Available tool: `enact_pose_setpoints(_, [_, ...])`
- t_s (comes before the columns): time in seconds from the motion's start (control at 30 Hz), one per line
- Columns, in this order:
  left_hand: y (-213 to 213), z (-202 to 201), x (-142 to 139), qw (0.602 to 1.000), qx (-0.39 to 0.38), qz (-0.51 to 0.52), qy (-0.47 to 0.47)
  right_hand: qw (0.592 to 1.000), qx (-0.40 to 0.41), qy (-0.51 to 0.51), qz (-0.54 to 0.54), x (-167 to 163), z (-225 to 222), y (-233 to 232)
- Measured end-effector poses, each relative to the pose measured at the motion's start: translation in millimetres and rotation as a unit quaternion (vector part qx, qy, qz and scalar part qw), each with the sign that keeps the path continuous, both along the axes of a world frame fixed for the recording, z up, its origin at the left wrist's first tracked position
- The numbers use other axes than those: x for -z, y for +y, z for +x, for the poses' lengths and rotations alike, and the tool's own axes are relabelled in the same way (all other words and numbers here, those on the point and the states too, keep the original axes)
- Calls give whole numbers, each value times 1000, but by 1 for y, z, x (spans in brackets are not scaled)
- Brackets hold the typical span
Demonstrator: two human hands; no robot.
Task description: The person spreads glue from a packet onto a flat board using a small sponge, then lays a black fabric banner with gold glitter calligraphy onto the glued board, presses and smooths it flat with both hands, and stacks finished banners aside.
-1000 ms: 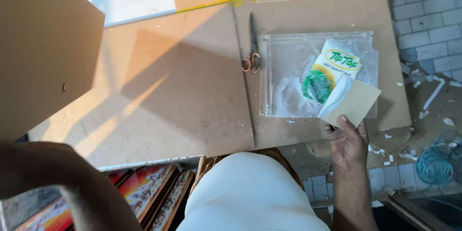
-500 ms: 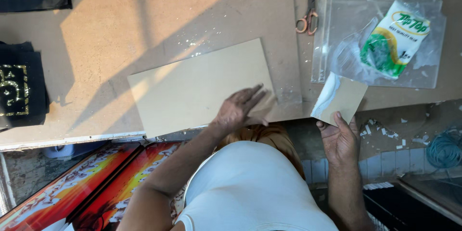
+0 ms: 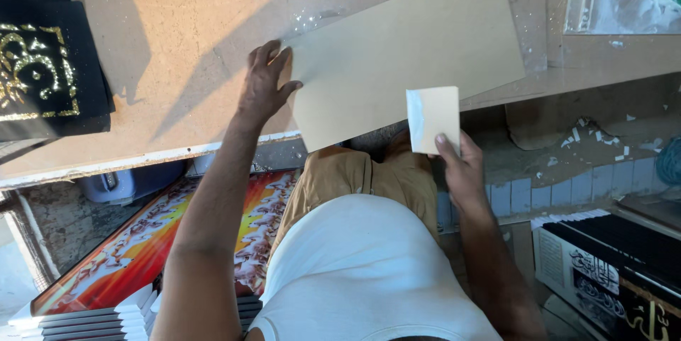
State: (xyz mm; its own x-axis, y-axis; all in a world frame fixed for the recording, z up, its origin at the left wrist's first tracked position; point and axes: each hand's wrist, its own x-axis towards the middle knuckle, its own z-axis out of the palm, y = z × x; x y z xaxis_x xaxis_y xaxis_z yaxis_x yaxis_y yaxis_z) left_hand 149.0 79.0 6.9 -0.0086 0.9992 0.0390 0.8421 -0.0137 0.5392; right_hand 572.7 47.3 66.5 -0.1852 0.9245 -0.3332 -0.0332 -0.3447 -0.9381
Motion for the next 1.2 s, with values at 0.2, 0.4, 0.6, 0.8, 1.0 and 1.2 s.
enact_pose_setpoints(0.2, [-1,35,-2,998,-16,-21,50,800,-99,-433,403,35,-64,13])
enact_pose_setpoints(0.4, [4,36,0,995,-19,-52,79,689,-174,-474,520,34,-95,-75])
enact_pose_setpoints(0.6, [7,35,5,990,-5,-80,113,699,-104,-541,456,-7,-85,-16])
enact_pose_setpoints(0.8, [5,33,6,992,-3,-68,103,714,-279,-412,493,-13,-142,-53])
enact_pose_setpoints(1.0, [4,30,9,993,7,-46,104,977,-65,-191,70,7,-118,-84])
enact_pose_setpoints(1.2, [-38,34,-7,994,-67,-84,27,979,95,125,-133,12,-93,-70])
